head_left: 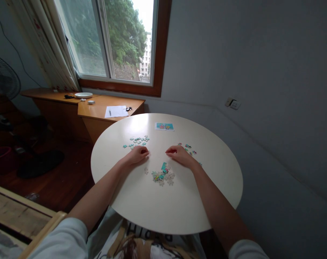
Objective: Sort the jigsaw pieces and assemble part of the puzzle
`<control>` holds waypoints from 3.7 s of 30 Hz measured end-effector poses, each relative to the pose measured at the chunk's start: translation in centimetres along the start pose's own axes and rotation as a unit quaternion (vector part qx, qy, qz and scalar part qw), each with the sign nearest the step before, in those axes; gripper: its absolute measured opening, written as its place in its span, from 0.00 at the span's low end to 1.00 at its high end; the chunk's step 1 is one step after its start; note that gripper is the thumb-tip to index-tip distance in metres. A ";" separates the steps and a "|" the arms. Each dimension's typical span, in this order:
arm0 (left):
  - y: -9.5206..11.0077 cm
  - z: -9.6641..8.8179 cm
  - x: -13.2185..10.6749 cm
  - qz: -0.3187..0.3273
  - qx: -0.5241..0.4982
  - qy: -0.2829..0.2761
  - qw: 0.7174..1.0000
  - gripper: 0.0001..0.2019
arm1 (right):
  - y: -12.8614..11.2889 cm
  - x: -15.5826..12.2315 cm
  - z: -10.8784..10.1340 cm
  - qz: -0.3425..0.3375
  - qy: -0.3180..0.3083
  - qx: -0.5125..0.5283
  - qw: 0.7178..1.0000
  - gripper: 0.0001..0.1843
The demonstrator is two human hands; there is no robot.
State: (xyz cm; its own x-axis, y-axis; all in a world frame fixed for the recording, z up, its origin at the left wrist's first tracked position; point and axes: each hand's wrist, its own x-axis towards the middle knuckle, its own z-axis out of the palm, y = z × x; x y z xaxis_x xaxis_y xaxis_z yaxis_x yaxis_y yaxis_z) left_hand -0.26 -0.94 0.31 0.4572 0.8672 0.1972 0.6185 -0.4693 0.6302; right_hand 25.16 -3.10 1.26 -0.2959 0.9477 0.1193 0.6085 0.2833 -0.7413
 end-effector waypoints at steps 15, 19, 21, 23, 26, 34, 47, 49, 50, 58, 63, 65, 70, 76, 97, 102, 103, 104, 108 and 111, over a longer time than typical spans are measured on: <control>-0.4 0.2 0.1 0.007 0.000 0.004 1.000 0.14 | -1.9 -0.6 -0.6 -0.011 -0.227 -0.043 0.973 0.18; -0.4 0.1 0.1 0.006 -0.002 0.004 1.000 0.14 | -2.2 -0.6 -0.7 -0.006 -0.227 -0.046 0.973 0.16; -0.4 0.1 0.0 0.005 -0.003 0.007 1.000 0.14 | -2.3 -0.7 -0.7 -0.004 -0.224 -0.048 0.973 0.15; -0.4 0.1 0.0 0.004 -0.001 0.008 1.000 0.14 | -2.4 -0.8 -0.7 -0.004 -0.219 -0.049 0.975 0.15; -0.3 0.1 0.0 0.005 0.001 0.005 1.000 0.14 | -2.6 -0.9 -0.7 -0.004 -0.207 -0.048 0.977 0.13; -0.2 0.1 0.1 0.003 -0.004 0.001 1.000 0.14 | -2.8 -0.9 -0.5 0.018 -0.191 -0.034 0.981 0.11; -0.5 0.2 0.1 0.005 -0.007 0.005 1.000 0.14 | -2.6 -1.0 -0.4 0.024 -0.188 -0.026 0.982 0.10; -0.5 0.2 0.1 0.004 -0.009 0.007 1.000 0.14 | -2.6 -0.9 -0.5 0.018 -0.194 -0.032 0.980 0.14; -0.5 0.2 0.1 0.004 -0.011 0.007 1.000 0.13 | -2.6 -0.9 -0.6 0.011 -0.196 -0.037 0.980 0.16; -0.3 0.1 0.1 0.001 -0.008 0.005 1.000 0.14 | -2.4 -0.7 -0.4 -0.009 -0.194 -0.051 0.980 0.12; -0.3 0.1 0.1 0.004 -0.012 0.008 1.000 0.13 | -2.0 -0.6 -0.2 0.004 -0.192 -0.028 0.981 0.12; -0.4 0.2 0.2 0.004 -0.012 0.009 1.000 0.14 | -1.8 -0.6 -0.1 0.006 -0.189 -0.015 0.982 0.12; -0.3 0.2 0.1 0.005 -0.012 0.005 1.000 0.14 | -1.6 -0.5 0.1 0.022 -0.181 0.001 0.983 0.13; -0.3 0.1 0.1 0.002 -0.008 0.003 1.000 0.14 | -1.6 -0.6 0.1 0.026 -0.180 0.011 0.983 0.13; -0.2 0.1 0.1 -0.001 -0.009 0.000 1.000 0.14 | -1.9 -0.7 -0.1 0.027 -0.182 0.056 0.981 0.09; -0.2 0.1 0.1 0.002 -0.004 -0.002 1.000 0.14 | -1.8 -0.7 -0.1 0.041 -0.177 0.087 0.980 0.10; -0.2 0.1 0.1 0.003 -0.004 -0.001 1.000 0.13 | -1.8 -0.7 -0.1 0.045 -0.176 0.096 0.979 0.10; -0.2 0.1 0.0 0.003 -0.003 -0.001 1.000 0.13 | -1.8 -0.7 -0.1 0.047 -0.174 0.104 0.978 0.11; -0.2 0.1 0.0 0.004 0.001 0.001 1.000 0.13 | -2.0 -0.7 -0.1 0.052 -0.157 0.136 0.977 0.11; -0.3 0.2 0.0 0.004 -0.005 0.002 1.000 0.13 | -2.0 -0.6 0.0 0.054 -0.131 0.163 0.977 0.12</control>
State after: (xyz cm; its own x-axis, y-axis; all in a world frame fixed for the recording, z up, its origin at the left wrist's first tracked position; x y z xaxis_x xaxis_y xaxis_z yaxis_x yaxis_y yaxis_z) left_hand -0.30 -0.80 0.04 0.4602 0.8637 0.2057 0.6085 -0.4755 0.6354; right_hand 24.13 -4.23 2.63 -0.4469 0.8876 -0.1117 0.3929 0.0826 -0.9159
